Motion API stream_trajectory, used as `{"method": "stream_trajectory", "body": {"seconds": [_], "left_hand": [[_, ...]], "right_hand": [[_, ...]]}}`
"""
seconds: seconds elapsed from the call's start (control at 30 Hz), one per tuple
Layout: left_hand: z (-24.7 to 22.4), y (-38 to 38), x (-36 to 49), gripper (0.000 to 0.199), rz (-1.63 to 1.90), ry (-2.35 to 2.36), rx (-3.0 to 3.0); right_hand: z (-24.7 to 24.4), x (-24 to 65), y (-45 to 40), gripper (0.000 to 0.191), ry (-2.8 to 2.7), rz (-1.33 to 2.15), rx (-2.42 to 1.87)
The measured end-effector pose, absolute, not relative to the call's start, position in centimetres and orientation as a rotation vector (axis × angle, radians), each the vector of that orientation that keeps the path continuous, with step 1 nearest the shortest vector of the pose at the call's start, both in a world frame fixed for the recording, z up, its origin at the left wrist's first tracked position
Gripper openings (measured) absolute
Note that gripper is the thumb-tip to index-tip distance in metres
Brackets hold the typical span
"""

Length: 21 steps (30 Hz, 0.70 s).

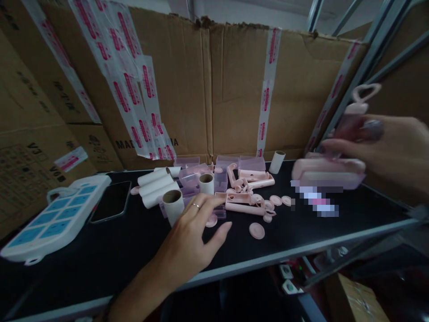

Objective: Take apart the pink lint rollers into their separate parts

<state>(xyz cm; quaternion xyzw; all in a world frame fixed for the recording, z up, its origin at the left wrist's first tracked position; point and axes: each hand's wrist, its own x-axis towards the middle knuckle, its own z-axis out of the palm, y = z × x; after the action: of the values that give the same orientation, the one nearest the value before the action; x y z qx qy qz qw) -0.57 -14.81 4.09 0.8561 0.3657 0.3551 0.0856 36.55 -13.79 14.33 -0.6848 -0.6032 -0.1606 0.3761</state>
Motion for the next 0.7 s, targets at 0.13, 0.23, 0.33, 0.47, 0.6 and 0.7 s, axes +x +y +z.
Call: {"method": "stream_trajectory", "body": {"seconds": [0.13, 0.23, 0.33, 0.47, 0.6, 0.7], "left_hand": [[5.7, -15.1, 1.3, 0.059, 0.986, 0.965, 2.389], [5.0, -14.9, 2.0, 0.063, 0.935, 0.88, 2.286], [3.8, -14.6, 1.7, 0.042, 0.926, 0.897, 2.168], [2.6, -14.4, 0.3, 0.034, 0.939, 1.05, 2.006], [1.9, -14.1, -1.1, 0.037, 0.941, 1.138, 1.957], [1.5, -13.9, -1.6, 0.037, 0.941, 1.147, 1.969]], "right_hand": [[10.8, 27.7, -15.5, 0.026, -1.813, 0.008, -1.502], [8.7, 22.2, -16.1, 0.028, -1.769, 0.151, -1.489], [7.8, 20.6, -16.2, 0.031, -1.729, 0.239, -1.434], [6.4, 23.3, -15.7, 0.041, -1.605, 0.239, -1.521], [2.9, 27.6, -13.6, 0.041, -1.597, 0.211, -1.738], [0.9, 29.4, -12.0, 0.032, -1.642, 0.204, -1.727]]}}
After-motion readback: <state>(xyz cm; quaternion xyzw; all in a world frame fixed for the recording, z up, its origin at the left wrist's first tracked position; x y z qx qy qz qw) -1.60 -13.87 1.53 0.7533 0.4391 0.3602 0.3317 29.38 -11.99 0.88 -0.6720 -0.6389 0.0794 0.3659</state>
